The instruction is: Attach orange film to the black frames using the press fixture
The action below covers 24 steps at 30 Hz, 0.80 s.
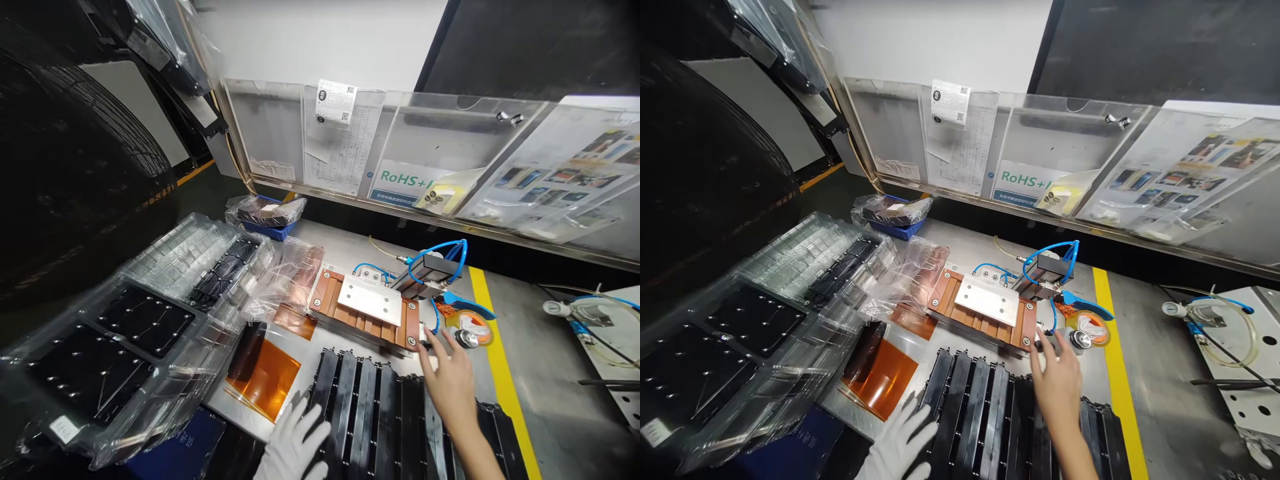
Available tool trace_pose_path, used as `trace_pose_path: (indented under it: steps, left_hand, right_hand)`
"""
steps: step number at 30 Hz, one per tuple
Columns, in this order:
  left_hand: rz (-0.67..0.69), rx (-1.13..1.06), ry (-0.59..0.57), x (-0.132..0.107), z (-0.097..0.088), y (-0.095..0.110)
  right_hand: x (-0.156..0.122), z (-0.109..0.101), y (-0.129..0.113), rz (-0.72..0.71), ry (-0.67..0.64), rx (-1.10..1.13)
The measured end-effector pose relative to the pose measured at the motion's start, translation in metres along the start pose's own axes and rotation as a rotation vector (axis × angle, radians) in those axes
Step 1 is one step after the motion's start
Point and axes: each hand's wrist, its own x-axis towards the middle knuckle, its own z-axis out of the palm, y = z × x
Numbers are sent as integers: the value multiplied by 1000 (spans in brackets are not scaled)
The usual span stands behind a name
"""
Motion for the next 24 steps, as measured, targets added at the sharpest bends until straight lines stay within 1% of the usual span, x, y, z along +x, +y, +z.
trace_pose_path:
  steps: [1, 3, 5, 7, 8, 9, 10, 11, 13, 14, 15, 17, 18, 20, 22, 24]
  left_hand:
    - [-144, -46, 37, -10, 3, -5]
    - [-508, -180, 108, -32, 9, -17]
    - [-863, -402, 150, -53, 13, -31]
    - [-1142, -644, 186, -70, 13, -44]
    - [-1238, -755, 209, -76, 12, -49]
    - [-1307, -865, 232, -80, 10, -53]
    - [-1346, -986, 264, -82, 7, -57]
    - [-1355, -1109, 301, -83, 5, -60]
    - [-1307, -1333, 368, -81, 0, -64]
    - [-1288, -1401, 402, -79, -2, -66]
    - [-1287, -1435, 439, -76, -3, -67]
    - [-1335, -1465, 507, -68, -2, -67]
    - [-1365, -1491, 541, -64, -1, -67]
    - [-1412, -1550, 594, -55, 1, -65]
    - [-1421, -1595, 611, -47, 2, -62]
    - [-1421, -1671, 617, -43, 0, -61]
  right_hand:
    - [-1, -4, 11, 32, -10, 12]
    - [-5, -7, 29, 61, -56, 56]
    - [-8, -7, 40, 82, -90, 92]
    - [-6, -6, 45, 115, -94, 95]
    - [-3, -5, 46, 133, -89, 87]
    - [1, -5, 44, 149, -78, 76]
    - [5, -4, 40, 160, -61, 65]
    - [10, -3, 32, 162, -39, 58]
    - [13, 0, 4, 115, -17, 88]
    - [12, 3, -17, 62, -33, 127]
    - [7, 6, -41, -14, -76, 188]
    - [-10, 14, -97, -230, -254, 339]
    - [-22, 19, -126, -311, -329, 383]
    - [-47, 33, -178, -429, -423, 443]
    - [-69, 49, -216, -505, -489, 467]
    - [-86, 68, -238, -517, -560, 436]
